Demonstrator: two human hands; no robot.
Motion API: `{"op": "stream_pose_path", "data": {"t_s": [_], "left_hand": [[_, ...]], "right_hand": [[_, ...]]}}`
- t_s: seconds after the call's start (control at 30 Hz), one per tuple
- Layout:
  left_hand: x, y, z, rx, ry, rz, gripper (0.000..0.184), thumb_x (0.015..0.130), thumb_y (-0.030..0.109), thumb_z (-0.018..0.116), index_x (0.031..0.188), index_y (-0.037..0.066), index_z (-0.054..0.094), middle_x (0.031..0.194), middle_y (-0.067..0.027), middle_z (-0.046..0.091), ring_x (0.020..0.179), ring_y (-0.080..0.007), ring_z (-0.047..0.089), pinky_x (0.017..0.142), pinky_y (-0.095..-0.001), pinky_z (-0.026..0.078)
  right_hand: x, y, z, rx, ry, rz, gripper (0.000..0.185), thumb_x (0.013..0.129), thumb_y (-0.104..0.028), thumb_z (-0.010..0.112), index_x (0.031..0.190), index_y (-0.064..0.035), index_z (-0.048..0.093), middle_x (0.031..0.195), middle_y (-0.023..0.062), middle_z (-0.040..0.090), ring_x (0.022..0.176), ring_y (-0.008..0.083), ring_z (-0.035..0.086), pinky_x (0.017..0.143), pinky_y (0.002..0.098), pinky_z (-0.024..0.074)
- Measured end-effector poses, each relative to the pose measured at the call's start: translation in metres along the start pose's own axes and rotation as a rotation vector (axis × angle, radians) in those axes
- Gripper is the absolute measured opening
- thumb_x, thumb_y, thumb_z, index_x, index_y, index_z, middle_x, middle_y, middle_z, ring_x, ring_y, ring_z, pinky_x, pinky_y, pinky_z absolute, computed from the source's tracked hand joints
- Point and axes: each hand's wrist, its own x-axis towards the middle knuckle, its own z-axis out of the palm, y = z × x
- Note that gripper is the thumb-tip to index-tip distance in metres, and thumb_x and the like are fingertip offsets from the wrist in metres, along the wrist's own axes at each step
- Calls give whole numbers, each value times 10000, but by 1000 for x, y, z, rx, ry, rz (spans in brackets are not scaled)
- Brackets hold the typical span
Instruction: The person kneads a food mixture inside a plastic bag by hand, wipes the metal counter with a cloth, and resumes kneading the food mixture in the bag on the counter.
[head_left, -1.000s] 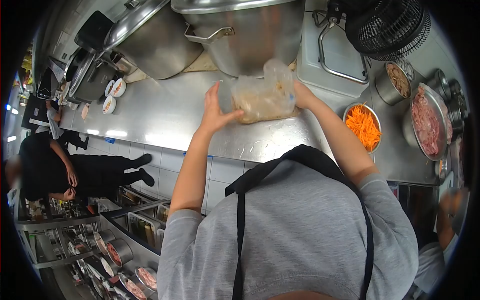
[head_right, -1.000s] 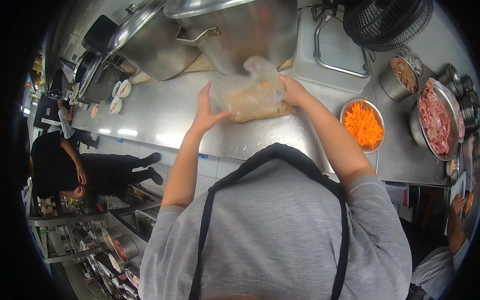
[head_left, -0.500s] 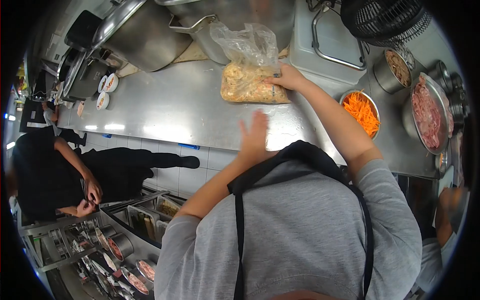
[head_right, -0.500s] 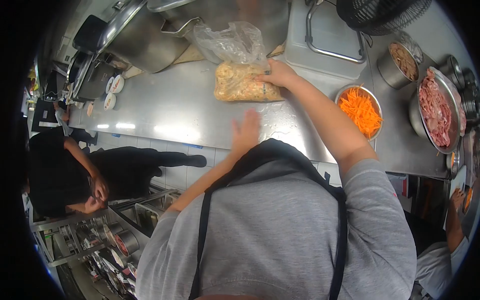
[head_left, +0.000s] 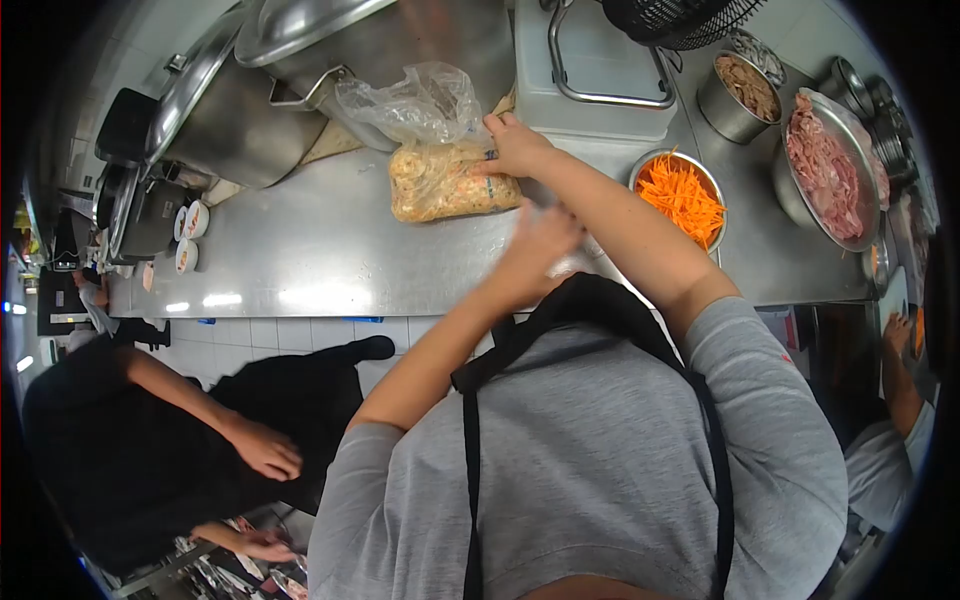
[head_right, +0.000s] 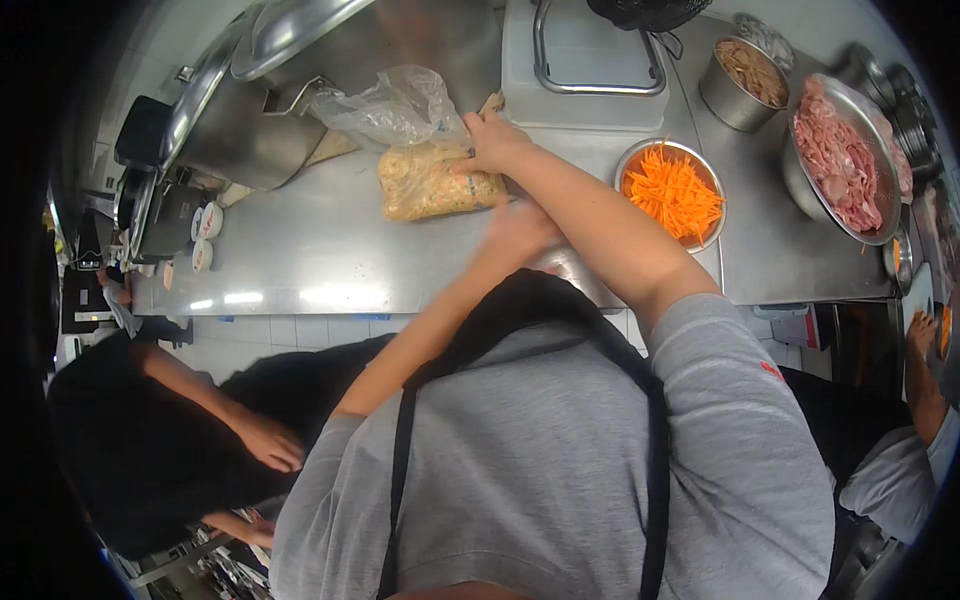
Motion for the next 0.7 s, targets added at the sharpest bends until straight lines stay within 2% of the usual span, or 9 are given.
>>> {"op": "stream_pose_path", "data": {"t_s": [0.07, 0.17, 0.23, 0.3, 0.33, 0.4, 0.5, 0.57, 0.7], "left_hand": [[-19, -32, -54, -23, 308, -42, 439, 681, 102, 698, 1098, 54, 568, 1171, -153, 546, 1142, -317, 476, 975, -448, 329], [-56, -83, -103, 116, 706, -331, 243, 770, 99, 646, 988, 27, 566, 1041, -150, 570, 983, -320, 517, 890, -395, 385], [-77, -108, -113, 179, 764, -515, 289, 775, 100, 643, 1033, 19, 542, 1058, -151, 537, 1023, -319, 484, 915, -397, 364], [-94, -130, -107, 208, 734, -547, 313, 777, 99, 644, 1055, 16, 527, 1081, -153, 521, 1048, -318, 466, 926, -396, 353], [-102, -139, -104, 249, 707, -590, 337, 779, 98, 644, 1077, 13, 512, 1105, -154, 505, 1073, -316, 448, 936, -395, 342], [-110, -154, -98, 239, 697, -596, 351, 777, 93, 646, 1087, 10, 503, 1113, -157, 500, 1080, -316, 441, 940, -394, 337], [-114, -170, -99, 226, 687, -618, 376, 769, 78, 653, 1100, 3, 491, 1117, -158, 498, 1077, -312, 439, 941, -393, 339], [-107, -181, -104, 188, 712, -627, 381, 778, 77, 649, 1113, 1, 485, 1119, -159, 493, 1067, -305, 440, 938, -386, 347], [-90, -184, -107, 145, 703, -596, 372, 810, 81, 629, 1140, 0, 477, 1154, -156, 457, 1069, -288, 430, 937, -376, 352]], "right_hand": [[-8, 10, 1, 103, 304, -204, 703, 719, -410, 720, 1234, -17, 445, 1154, 200, 490, 1108, 331, 496, 919, 399, 422], [-57, 14, 5, 336, 601, -264, 530, 802, -306, 660, 1230, -57, 470, 1158, 194, 493, 1106, 311, 491, 943, 398, 402], [-99, 3, 31, 637, 100, -271, 443, 850, -259, 600, 1238, -82, 482, 1200, 167, 493, 1146, 302, 470, 979, 383, 376], [-112, 2, 69, 490, -287, -529, 513, 863, -342, 571, 1297, -106, 435, 1341, 135, 411, 1258, 285, 379, 1034, 410, 318], [-116, 10, 96, 500, -271, -510, 513, 863, -342, 571, 1297, -106, 435, 1341, 135, 411, 1258, 285, 379, 1034, 410, 318], [-115, 27, 137, -218, -7, -941, 615, 871, -444, 517, 1376, -145, 336, 1454, 93, 272, 1356, 256, 228, 1083, 458, 225], [-139, 43, 104, -442, 119, -442, 698, 860, -519, 480, 1419, -172, 247, 1492, 79, 182, 1388, 239, 126, 1098, 495, 156], [-162, 52, 74, -262, 142, -244, 672, 876, -481, 462, 1413, -138, 251, 1490, 73, 189, 1386, 250, 131, 1107, 471, 138], [-182, 56, 71, -227, 163, -80, 707, 864, -536, 447, 1423, -158, 233, 1494, 76, 175, 1390, 247, 111, 1113, 464, 117]]}}
